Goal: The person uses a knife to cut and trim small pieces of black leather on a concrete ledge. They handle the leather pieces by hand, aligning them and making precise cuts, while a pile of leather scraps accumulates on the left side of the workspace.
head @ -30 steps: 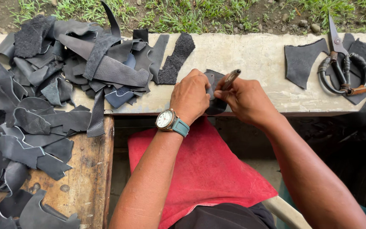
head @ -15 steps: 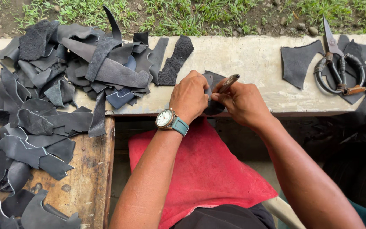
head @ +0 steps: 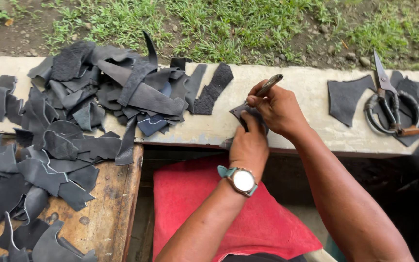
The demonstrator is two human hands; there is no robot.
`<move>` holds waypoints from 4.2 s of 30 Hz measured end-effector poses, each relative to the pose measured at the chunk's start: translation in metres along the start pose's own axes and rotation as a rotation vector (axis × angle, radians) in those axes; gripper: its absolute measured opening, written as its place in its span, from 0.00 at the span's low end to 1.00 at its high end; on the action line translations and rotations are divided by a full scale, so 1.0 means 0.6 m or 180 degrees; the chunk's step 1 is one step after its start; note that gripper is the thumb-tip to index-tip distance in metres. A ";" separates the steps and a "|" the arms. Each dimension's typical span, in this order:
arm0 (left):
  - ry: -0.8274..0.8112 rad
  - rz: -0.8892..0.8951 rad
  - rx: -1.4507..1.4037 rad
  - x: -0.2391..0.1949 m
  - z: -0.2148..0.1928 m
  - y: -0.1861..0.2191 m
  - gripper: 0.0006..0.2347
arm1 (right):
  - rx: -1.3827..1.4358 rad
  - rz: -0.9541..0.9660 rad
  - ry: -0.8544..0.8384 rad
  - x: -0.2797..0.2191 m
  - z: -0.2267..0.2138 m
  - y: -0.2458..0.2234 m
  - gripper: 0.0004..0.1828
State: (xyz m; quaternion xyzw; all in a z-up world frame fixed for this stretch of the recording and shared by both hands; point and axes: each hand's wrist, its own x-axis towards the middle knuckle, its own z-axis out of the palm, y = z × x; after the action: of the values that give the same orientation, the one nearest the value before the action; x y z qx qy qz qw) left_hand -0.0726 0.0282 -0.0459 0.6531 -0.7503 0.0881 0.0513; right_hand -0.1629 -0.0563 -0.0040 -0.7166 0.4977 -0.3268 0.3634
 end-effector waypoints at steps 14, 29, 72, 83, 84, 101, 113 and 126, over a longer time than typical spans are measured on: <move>-0.0626 0.0456 -0.0226 0.004 0.040 -0.003 0.08 | -0.0728 -0.0170 -0.0493 0.013 0.020 -0.038 0.07; 0.0001 0.0232 -0.0539 -0.005 0.025 -0.021 0.09 | -0.0197 0.0161 -0.0223 0.011 0.009 -0.013 0.07; 0.0398 -0.1343 -0.3941 0.035 0.014 -0.149 0.13 | -0.0510 0.0793 -0.0298 -0.218 0.035 -0.048 0.17; 0.0805 -0.0912 -0.3356 -0.021 -0.013 -0.095 0.16 | 0.1839 0.1686 0.0615 -0.244 0.100 0.041 0.10; 0.0696 -0.1017 -0.3512 -0.027 -0.014 -0.096 0.15 | 0.2010 0.1740 0.0682 -0.245 0.107 0.046 0.12; -0.0318 -0.0821 -0.5695 0.001 0.034 -0.100 0.14 | 0.3555 0.1929 0.0659 -0.313 0.021 0.066 0.12; 0.0133 -0.1172 -0.5387 0.026 0.027 -0.117 0.11 | 0.2773 0.2483 0.0967 -0.263 0.014 0.084 0.09; 0.0226 -0.1271 -0.5139 0.017 0.021 -0.112 0.11 | 0.2913 0.2508 0.0912 -0.263 0.005 0.101 0.08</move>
State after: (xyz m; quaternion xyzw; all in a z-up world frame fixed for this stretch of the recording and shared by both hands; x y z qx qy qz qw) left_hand -0.0069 0.0071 -0.0521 0.5331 -0.4509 -0.4674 0.5422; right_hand -0.2352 0.0796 -0.0737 -0.1995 0.5781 -0.4413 0.6567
